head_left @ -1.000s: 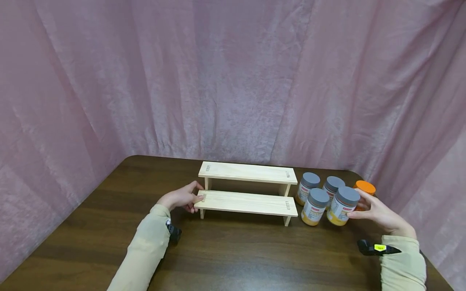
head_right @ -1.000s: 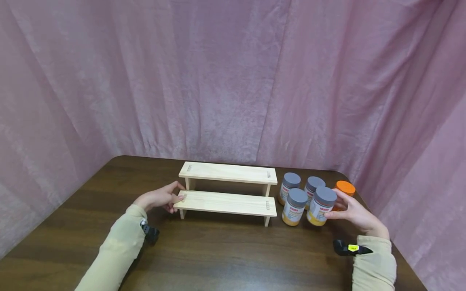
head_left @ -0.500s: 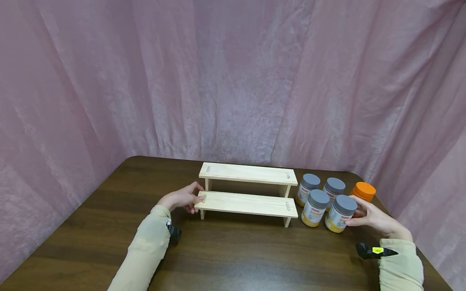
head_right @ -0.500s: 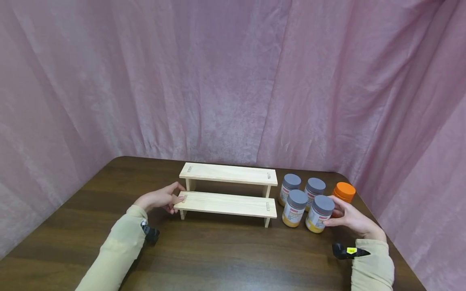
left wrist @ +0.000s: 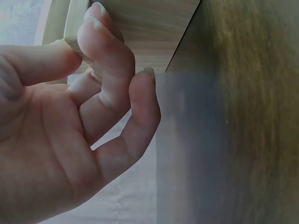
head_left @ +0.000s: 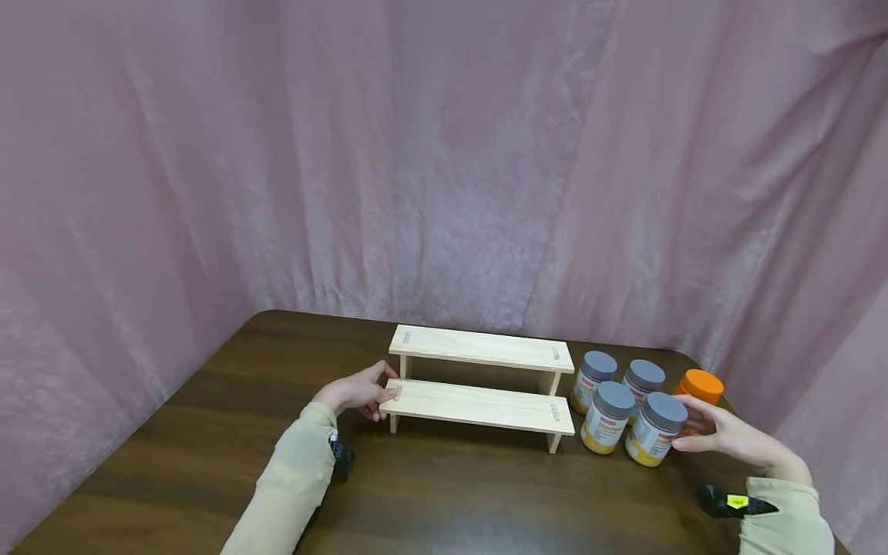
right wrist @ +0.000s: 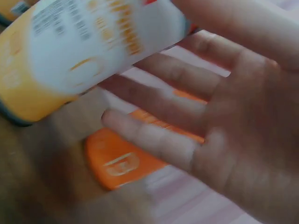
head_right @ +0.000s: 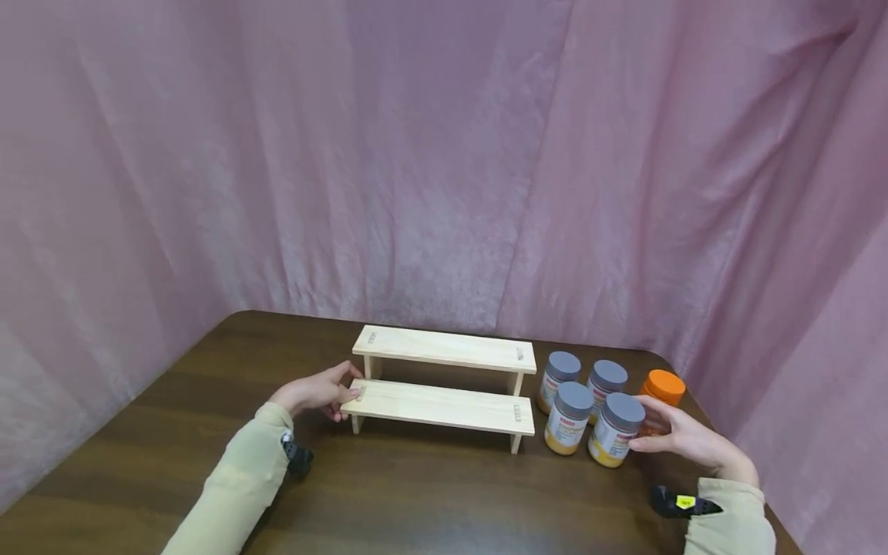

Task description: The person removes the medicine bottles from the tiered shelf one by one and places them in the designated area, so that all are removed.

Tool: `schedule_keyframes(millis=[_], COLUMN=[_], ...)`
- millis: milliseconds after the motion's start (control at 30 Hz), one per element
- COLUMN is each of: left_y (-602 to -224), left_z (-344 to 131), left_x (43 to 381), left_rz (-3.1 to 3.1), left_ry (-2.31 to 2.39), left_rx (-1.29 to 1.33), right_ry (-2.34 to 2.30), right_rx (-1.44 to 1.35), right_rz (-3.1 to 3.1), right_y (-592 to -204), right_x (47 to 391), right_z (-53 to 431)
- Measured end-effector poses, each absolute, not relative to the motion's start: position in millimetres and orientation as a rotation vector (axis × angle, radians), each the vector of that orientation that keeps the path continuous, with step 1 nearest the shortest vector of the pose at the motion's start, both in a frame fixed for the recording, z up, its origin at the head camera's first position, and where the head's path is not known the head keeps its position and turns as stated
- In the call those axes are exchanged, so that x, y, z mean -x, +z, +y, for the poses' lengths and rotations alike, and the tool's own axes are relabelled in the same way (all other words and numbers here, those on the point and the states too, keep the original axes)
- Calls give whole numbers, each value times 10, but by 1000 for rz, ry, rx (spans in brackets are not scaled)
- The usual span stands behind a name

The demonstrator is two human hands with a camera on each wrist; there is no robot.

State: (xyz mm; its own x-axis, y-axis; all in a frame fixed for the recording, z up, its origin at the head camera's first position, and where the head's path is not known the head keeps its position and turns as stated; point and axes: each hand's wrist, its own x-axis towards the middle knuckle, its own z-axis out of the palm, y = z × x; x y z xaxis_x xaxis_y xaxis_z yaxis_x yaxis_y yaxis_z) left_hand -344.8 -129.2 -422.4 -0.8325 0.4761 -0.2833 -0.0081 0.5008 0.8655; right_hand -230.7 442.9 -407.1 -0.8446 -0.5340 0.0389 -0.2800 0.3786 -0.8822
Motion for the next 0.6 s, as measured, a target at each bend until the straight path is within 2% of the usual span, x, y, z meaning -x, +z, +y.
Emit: schedule_keyframes(millis=[267, 600], left_y=[-4268, -4290], left_z=[-1202, -1189], left_x=[3484, 3509], left_rz=[2268, 2301], left_ry=[1304, 1269], left_rx=[-378, -383], right_ry=[-1108, -789], right_rx=[756, 326], right_rz=[2838, 3282], right_y=[-3779, -3376], right_x=[2197, 2209], right_z=[4353, 3870])
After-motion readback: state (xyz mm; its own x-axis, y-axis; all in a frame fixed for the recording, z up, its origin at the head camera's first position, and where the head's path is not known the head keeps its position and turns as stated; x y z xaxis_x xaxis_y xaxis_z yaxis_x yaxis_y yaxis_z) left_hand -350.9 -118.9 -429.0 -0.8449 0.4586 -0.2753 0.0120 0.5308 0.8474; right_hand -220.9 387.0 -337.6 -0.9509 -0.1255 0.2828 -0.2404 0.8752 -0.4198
